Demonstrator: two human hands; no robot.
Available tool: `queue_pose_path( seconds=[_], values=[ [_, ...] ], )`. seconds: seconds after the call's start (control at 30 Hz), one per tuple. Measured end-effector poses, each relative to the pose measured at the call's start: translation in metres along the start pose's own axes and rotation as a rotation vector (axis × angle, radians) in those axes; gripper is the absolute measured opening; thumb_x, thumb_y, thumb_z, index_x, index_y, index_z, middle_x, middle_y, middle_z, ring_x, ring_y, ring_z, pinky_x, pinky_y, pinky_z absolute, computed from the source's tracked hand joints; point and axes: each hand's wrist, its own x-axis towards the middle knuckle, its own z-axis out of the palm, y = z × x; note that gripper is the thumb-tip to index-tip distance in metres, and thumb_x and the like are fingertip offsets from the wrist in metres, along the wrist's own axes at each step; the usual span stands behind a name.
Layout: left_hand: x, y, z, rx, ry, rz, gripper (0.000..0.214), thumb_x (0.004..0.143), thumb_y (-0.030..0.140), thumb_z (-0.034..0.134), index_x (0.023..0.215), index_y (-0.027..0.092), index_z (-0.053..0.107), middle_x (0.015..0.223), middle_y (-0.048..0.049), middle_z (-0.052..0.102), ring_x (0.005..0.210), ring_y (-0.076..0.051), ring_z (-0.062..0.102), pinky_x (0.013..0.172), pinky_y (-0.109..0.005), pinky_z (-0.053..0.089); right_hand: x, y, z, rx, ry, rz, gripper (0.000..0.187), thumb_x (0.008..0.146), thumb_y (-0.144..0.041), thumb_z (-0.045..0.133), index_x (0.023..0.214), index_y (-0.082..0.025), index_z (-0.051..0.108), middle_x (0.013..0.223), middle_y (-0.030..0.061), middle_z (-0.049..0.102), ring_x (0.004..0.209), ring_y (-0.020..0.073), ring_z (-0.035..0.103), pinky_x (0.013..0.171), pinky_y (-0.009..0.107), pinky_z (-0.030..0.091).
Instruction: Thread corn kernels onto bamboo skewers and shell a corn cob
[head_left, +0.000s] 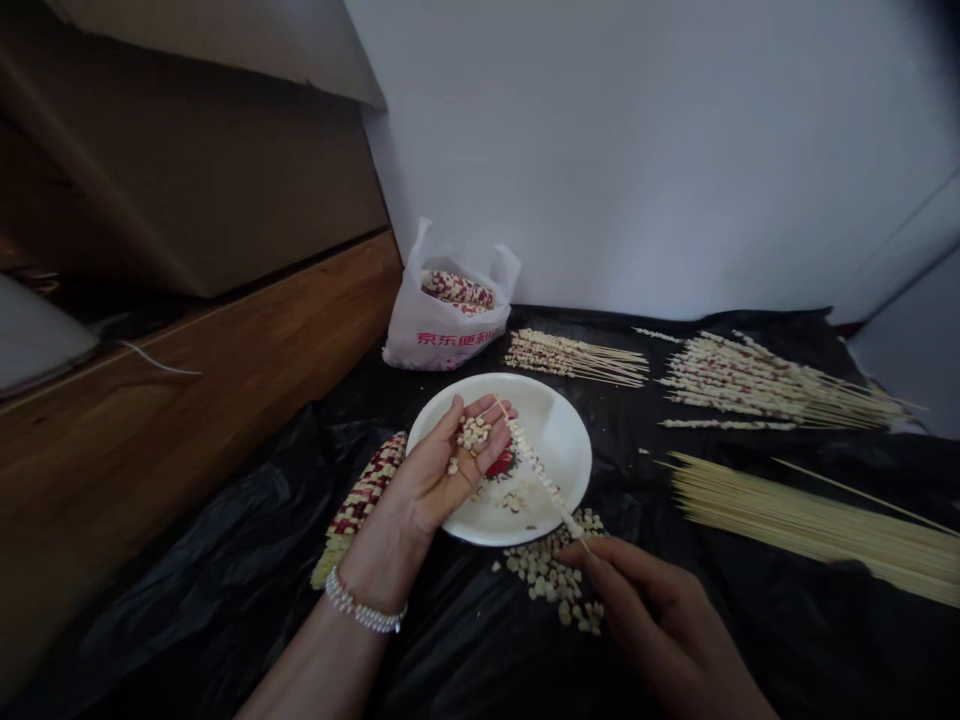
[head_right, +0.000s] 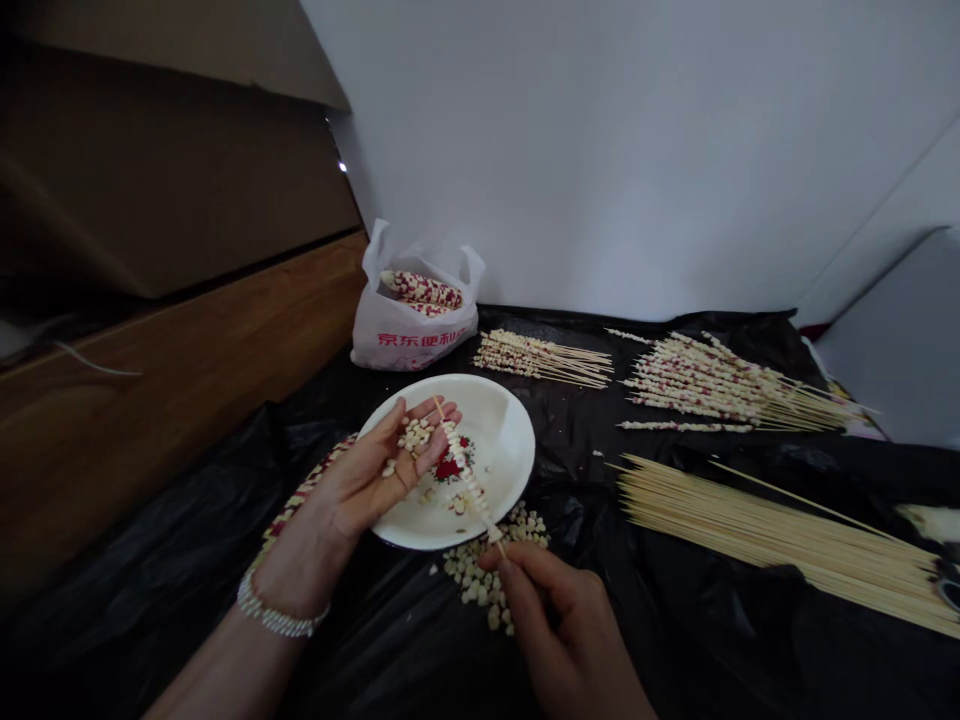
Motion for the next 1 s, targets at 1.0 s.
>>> queue_pose_path(
  seconds=[1.0],
  values=[
    [-0.0007,0.0017,0.0001,-0.003,0.036,0.061,0.026,0.088,0.002,0.047,0.106,0.006,0.065,0.109,-0.0166,0.069,0.1,-0.021,0.068,0.084,-0.027,0.057,0.001,-0.0032,0.0011,0.038,-0.003,0.001,0.028,0.091,-0.033,0.05,0.09,-0.021,0.075,0.074,0.0022,0.076,0.065,0.0167,0.07,0.057,0.021,0.052]
  ],
)
